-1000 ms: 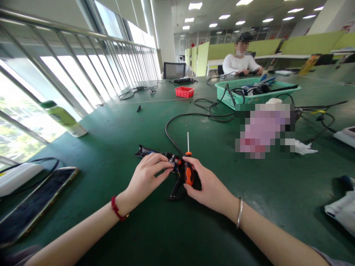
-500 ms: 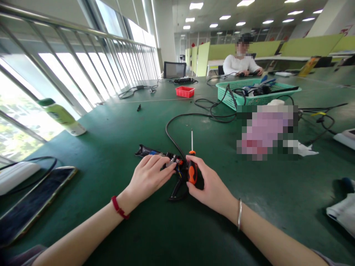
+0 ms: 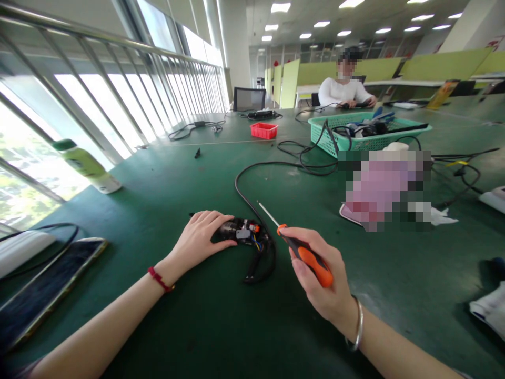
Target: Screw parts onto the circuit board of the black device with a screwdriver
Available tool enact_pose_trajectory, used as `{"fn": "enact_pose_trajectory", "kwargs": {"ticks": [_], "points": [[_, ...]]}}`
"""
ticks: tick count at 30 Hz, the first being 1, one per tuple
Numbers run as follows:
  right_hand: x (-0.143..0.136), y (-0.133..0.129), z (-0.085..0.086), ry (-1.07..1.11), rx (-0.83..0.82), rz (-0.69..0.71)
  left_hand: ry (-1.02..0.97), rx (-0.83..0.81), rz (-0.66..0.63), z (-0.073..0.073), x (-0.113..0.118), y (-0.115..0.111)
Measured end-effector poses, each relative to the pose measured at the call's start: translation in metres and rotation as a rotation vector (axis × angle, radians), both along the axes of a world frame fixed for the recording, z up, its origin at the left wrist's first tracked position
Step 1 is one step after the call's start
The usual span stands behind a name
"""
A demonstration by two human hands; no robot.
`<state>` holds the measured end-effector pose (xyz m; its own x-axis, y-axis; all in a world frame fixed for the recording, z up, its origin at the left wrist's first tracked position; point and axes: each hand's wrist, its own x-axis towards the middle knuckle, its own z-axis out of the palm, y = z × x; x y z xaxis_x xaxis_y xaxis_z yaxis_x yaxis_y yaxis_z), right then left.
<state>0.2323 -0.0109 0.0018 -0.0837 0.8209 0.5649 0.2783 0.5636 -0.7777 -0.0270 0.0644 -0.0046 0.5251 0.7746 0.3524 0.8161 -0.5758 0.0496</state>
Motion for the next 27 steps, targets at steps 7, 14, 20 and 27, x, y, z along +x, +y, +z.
{"fn": "enact_pose_trajectory", "kwargs": {"ticks": [7,14,20,27], "points": [[0.0015,-0.0016,-0.0065,0.115,-0.132,0.119,-0.029,0.039,0.130,0.0008,0.0103,-0.0088],[-0.0015,-0.0028,-0.0047,0.064,-0.191,0.152,-0.032,0.079,0.125,-0.0007,0.0104,-0.0096],[-0.0050,-0.0010,-0.0025,0.064,-0.168,0.153,-0.004,0.068,0.142,-0.0009,0.0103,-0.0100],[-0.0050,0.0000,-0.0061,0.069,-0.191,0.196,0.005,0.067,0.143,0.0003,0.0120,-0.0104]]}}
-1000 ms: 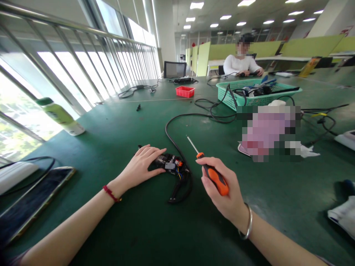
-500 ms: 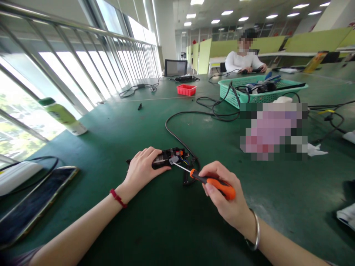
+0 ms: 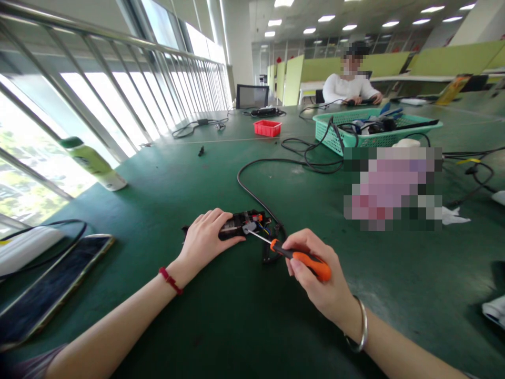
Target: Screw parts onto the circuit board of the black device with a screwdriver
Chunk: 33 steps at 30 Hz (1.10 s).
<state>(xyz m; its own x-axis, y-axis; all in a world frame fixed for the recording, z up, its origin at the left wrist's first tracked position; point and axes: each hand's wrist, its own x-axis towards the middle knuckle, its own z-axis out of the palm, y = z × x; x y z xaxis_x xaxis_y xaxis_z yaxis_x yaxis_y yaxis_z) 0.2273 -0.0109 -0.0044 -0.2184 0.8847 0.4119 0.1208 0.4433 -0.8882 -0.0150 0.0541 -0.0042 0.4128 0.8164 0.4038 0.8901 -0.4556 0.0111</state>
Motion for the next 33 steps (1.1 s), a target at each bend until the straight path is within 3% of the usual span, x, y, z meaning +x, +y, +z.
{"fn": "enact_pose_trajectory", "kwargs": {"ticks": [7,13,18,23,27,33], "points": [[-0.0010,0.0007,0.0011,-0.024,0.041,-0.013,0.013,0.017,-0.023,-0.0005,-0.0011,0.0000],[-0.0005,-0.0023,0.0016,-0.050,0.057,-0.193,0.017,0.032,-0.075,-0.0016,-0.0013,0.0015],[-0.0018,-0.0023,0.0027,0.015,0.178,-0.277,0.027,0.039,-0.120,-0.0003,-0.0001,0.0002],[-0.0031,-0.0017,0.0068,0.034,0.100,-0.213,0.046,0.055,-0.119,0.0008,0.0002,-0.0008],[-0.0023,-0.0042,0.0085,-0.087,0.033,-0.159,0.043,0.059,-0.133,0.0005,-0.0004,-0.0006],[-0.0053,-0.0042,0.0084,-0.029,0.170,-0.244,0.035,0.067,-0.143,0.0020,-0.0007,-0.0012]]}}
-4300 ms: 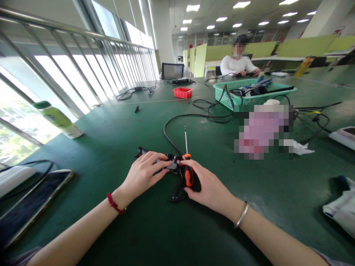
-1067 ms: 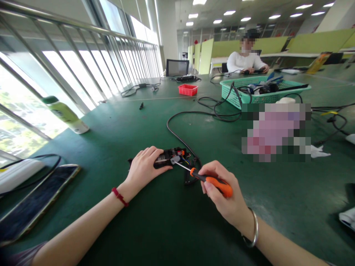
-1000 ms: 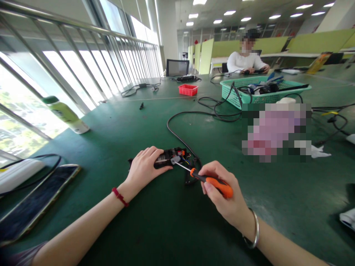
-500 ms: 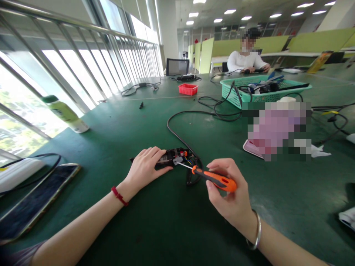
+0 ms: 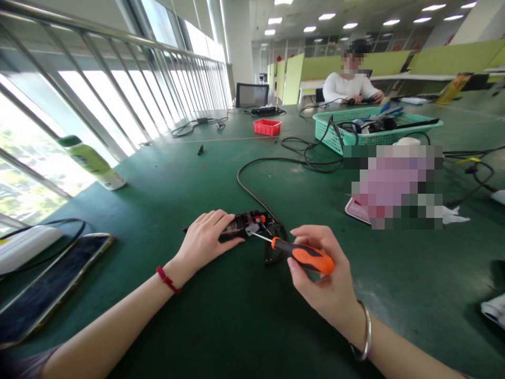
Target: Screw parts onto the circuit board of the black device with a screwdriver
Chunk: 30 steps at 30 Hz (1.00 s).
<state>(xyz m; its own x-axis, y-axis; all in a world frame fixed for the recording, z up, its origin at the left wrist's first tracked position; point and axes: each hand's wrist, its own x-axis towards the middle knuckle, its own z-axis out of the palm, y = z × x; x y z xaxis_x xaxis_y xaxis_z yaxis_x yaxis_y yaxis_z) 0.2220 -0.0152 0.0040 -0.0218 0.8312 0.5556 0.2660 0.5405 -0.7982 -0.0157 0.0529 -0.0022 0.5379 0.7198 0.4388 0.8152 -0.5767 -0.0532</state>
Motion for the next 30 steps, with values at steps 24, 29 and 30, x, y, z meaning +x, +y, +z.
{"fn": "enact_pose_trajectory", "kwargs": {"ticks": [24,29,30], "points": [[0.0041,-0.0030,0.0050,-0.254,0.111,0.044,0.006,-0.033,-0.011,-0.0004,-0.0017,0.0003],[0.0029,-0.0048,0.0051,-0.251,0.040,-0.013,0.016,-0.045,-0.035,0.0004,-0.0037,0.0008],[0.0020,-0.0044,0.0042,-0.244,0.051,-0.025,0.017,-0.047,-0.038,0.0005,-0.0037,0.0008]]}}
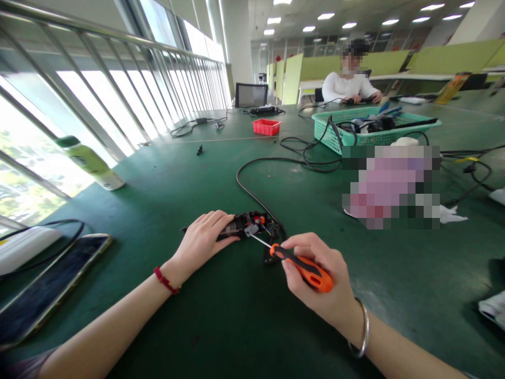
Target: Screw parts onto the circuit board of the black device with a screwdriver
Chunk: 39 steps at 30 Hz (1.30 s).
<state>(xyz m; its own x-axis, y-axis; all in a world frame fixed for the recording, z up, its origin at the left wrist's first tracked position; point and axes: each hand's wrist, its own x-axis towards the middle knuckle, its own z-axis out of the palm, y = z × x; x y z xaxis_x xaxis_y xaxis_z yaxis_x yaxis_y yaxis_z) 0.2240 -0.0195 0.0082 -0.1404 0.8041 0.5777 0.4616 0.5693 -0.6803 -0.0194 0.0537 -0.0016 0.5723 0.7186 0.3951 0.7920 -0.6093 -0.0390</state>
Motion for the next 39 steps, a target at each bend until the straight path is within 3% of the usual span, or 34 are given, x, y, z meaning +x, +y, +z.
{"fn": "enact_pose_trajectory", "kwargs": {"ticks": [6,14,18,21,29,35,39], "points": [[-0.0042,0.0053,-0.0030,0.159,0.077,0.003,0.016,0.021,0.016,-0.0002,0.0046,-0.0003],[-0.0005,0.0031,-0.0017,0.047,-0.054,0.024,0.026,-0.024,0.028,-0.0024,0.0056,0.0024],[-0.0037,0.0031,-0.0027,0.122,0.038,-0.032,0.017,-0.031,0.020,-0.0024,0.0045,0.0024],[-0.0047,0.0049,-0.0032,0.191,0.055,0.010,0.003,-0.027,0.012,-0.0029,0.0034,0.0021],[0.0000,0.0021,0.0020,0.044,-0.052,-0.012,-0.021,-0.039,-0.002,-0.0025,0.0018,0.0021],[-0.0034,0.0043,0.0000,0.170,0.077,-0.021,-0.009,-0.039,0.005,-0.0021,0.0020,0.0024],[-0.0025,0.0038,0.0006,0.104,0.044,0.004,-0.002,-0.040,0.000,-0.0027,0.0014,0.0025]]}}
